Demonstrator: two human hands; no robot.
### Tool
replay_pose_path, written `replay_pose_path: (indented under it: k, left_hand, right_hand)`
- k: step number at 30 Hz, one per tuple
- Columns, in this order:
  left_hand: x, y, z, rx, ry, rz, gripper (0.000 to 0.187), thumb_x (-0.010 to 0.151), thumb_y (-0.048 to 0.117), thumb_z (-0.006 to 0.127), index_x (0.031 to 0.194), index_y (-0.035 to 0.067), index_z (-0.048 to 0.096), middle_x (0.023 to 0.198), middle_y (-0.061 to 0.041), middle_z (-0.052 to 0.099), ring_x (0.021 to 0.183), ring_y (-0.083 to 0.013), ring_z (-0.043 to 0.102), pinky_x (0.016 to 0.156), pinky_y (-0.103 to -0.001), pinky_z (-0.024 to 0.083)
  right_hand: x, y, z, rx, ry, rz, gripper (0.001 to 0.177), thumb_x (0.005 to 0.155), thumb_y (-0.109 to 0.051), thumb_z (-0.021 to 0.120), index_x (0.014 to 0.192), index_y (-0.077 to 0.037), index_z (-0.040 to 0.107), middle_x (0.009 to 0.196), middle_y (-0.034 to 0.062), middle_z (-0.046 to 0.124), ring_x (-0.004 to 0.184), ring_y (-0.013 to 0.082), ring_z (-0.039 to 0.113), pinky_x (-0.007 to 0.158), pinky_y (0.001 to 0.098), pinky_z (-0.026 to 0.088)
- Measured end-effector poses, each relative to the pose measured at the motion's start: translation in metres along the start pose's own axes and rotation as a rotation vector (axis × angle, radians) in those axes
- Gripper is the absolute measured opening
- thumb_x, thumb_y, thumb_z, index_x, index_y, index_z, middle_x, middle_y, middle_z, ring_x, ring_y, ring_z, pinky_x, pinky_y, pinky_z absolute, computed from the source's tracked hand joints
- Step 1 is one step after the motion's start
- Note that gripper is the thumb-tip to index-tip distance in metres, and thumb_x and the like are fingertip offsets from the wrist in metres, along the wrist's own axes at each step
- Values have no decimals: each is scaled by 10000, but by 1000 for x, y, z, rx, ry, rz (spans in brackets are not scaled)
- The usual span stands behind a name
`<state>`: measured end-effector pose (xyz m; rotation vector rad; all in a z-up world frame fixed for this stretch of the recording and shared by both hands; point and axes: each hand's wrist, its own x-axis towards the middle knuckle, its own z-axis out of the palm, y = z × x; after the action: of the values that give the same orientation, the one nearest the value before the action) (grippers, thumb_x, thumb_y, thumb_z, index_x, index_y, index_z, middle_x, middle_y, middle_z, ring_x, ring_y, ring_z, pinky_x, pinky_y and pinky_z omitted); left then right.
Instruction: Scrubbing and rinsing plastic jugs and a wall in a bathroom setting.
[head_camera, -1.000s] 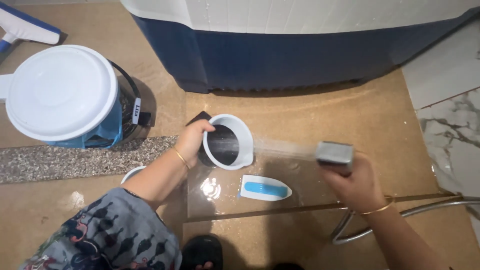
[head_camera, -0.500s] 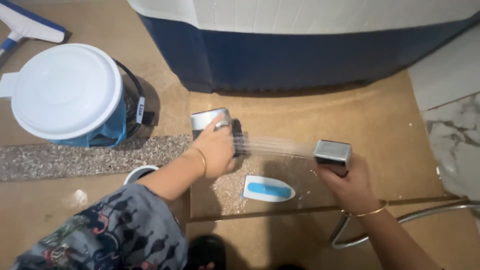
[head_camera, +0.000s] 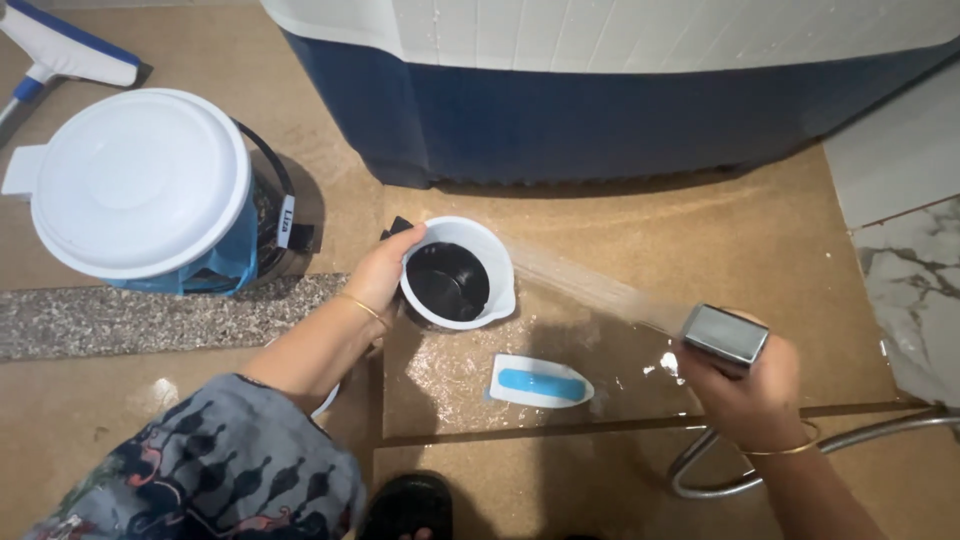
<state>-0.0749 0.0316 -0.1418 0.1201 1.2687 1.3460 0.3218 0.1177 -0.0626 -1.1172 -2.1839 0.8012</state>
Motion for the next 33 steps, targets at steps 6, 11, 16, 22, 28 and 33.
replay_pose_path:
  k: [6, 11, 16, 22, 28, 33]
  left_hand:
    - [1, 0, -1, 38, 72, -20, 416, 932, 427, 593, 1128, 85, 725, 1079, -64, 776, 1027, -203, 698, 948, -357, 499]
    - [1, -1, -2, 14, 93, -56, 415, 945, 453, 565, 1108, 111, 736, 1076, -65, 772, 1044, -213, 687, 972, -373, 495]
    - [-5, 5, 2, -1, 24, -50, 500, 966, 539, 473, 1122, 131, 716, 1108, -70, 761, 1075, -230, 675, 984, -393, 496]
    - [-48, 35, 38, 181, 106, -338, 865, 904, 805, 118, 1290, 199, 599, 1092, -65, 710, 1130, -204, 638, 983, -486, 456]
    - [-41, 20, 33, 169, -59, -565, 1072, 762, 901, 7, 1281, 213, 643, 1130, -68, 739, 1052, -256, 676, 890, -533, 501]
    - [-37, -12, 24, 479, -116, -543, 951, 841, 918, 157, 930, 160, 724, 593, -37, 627, 406, -175, 407, 372, -335, 293]
  right_hand:
    - [-1, -3, -4, 162, -62, 102, 169, 787, -104, 772, 919, -26, 700, 747, 58, 723, 653, 150, 661, 601, 295, 549]
    - [-3, 7, -13, 79, -93, 102, 187, 768, -125, 785, 913, -26, 720, 771, 61, 750, 655, 143, 711, 601, 291, 579]
    - [-1, -3, -20, 9, -95, 119, 247, 712, -141, 808, 913, -31, 716, 748, 63, 737, 623, 146, 694, 574, 303, 568]
    - [-5, 7, -15, 140, -156, 177, 163, 758, -154, 808, 803, -42, 698, 688, 52, 714, 594, 151, 664, 549, 307, 546]
    - [0, -1, 1, 270, -162, 468, 140, 810, -140, 763, 803, -47, 658, 670, 25, 679, 565, 137, 621, 487, 321, 535]
    - [-5, 12, 10, 530, -72, 788, 221, 796, -252, 787, 862, -58, 704, 665, -20, 585, 579, 108, 512, 508, 294, 406]
